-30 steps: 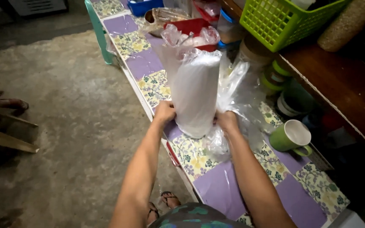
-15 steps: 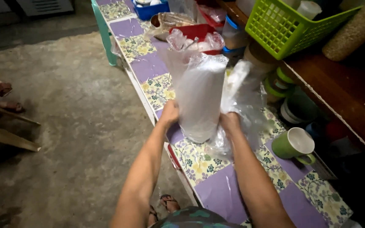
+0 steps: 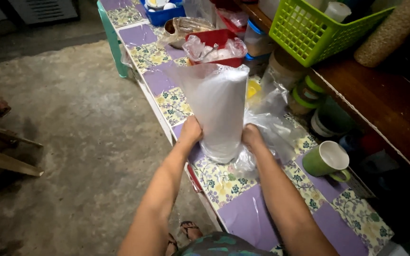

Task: Double-bagging and tying plastic bags around white packaged items.

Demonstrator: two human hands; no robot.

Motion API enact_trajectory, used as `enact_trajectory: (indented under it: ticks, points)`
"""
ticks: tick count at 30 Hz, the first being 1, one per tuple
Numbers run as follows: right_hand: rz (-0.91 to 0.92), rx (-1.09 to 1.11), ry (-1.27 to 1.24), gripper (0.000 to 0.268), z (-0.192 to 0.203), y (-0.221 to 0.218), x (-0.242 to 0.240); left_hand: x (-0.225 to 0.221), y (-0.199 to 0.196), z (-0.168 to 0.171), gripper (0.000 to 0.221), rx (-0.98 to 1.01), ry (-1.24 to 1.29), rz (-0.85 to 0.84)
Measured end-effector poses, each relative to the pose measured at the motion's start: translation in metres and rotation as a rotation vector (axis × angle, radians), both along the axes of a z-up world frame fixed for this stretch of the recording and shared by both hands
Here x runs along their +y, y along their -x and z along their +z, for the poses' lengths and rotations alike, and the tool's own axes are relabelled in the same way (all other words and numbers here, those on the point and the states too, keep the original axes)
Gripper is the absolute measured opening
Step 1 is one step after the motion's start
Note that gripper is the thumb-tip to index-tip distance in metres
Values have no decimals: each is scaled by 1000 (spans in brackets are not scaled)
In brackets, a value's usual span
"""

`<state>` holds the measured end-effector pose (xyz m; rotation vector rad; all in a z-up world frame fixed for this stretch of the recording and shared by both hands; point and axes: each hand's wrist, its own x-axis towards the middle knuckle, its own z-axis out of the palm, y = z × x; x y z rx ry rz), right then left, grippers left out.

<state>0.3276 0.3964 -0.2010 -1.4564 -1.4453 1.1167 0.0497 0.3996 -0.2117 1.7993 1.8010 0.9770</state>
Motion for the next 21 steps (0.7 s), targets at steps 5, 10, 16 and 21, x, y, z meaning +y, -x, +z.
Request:
enact_trajectory:
  ticks: [5,10,16,21]
  points:
    - [-209,18,103,27,60,13,-50,-20,23,32,21,198,-30,-95]
    - [-247,558,-201,37,118,10,-89,-58,46,189,39,-288,-701,402]
    - [-233,629,-116,43,110,32,-85,-110,8,301,58,62,-940,5]
    - [-340,383,-27,58,74,35,-80,-75,-13,206,98,170,-686,-130]
